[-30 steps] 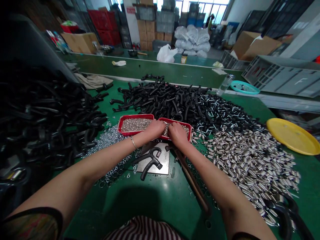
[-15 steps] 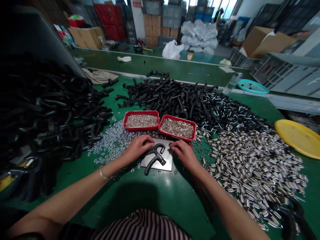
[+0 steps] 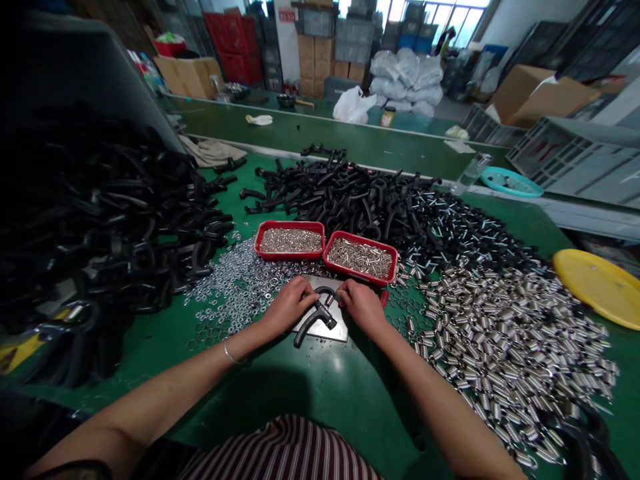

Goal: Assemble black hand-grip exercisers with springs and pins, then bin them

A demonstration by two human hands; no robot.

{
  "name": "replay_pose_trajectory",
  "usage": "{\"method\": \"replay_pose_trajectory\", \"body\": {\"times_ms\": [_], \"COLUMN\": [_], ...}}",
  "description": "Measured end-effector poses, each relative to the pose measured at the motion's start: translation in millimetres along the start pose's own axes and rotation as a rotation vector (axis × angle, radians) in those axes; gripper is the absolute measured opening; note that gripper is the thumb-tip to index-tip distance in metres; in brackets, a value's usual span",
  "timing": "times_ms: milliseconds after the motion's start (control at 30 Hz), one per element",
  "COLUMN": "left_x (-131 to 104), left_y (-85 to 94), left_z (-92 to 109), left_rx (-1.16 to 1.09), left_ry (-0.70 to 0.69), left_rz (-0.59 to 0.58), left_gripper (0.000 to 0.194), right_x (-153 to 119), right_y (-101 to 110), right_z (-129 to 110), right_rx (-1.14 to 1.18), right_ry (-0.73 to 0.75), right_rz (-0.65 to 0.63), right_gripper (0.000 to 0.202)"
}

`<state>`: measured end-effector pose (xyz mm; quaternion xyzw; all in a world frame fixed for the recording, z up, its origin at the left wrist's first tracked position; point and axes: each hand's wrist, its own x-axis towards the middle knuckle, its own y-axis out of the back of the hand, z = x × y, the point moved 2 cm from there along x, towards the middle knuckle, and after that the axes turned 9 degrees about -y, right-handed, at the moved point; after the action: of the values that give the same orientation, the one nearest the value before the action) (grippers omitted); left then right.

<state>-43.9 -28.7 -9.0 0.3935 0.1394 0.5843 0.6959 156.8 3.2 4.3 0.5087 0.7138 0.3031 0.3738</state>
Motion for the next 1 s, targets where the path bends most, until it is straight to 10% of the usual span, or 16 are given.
{"method": "replay_pose_trajectory", "body": {"times_ms": [733, 1000], "left_x": [-8.6, -32.2], "left_y": [-4.1, 3.6], "left_z": [17.1, 27.0], "left_rx": [0.462, 0.414], "left_ry": [-0.412, -0.317], "left_rz": [-0.276, -0.242], "left_gripper": [0.032, 0.036], "right_x": [3.8, -45.9], "right_y": [7.3, 28.1], "right_z": [-50.2, 23.9], "right_rx": [-0.683, -0.761], "right_ry": [0.147, -0.097], "right_rz": [-0.065, 0.112], "right_gripper": [0.020, 0.037]}}
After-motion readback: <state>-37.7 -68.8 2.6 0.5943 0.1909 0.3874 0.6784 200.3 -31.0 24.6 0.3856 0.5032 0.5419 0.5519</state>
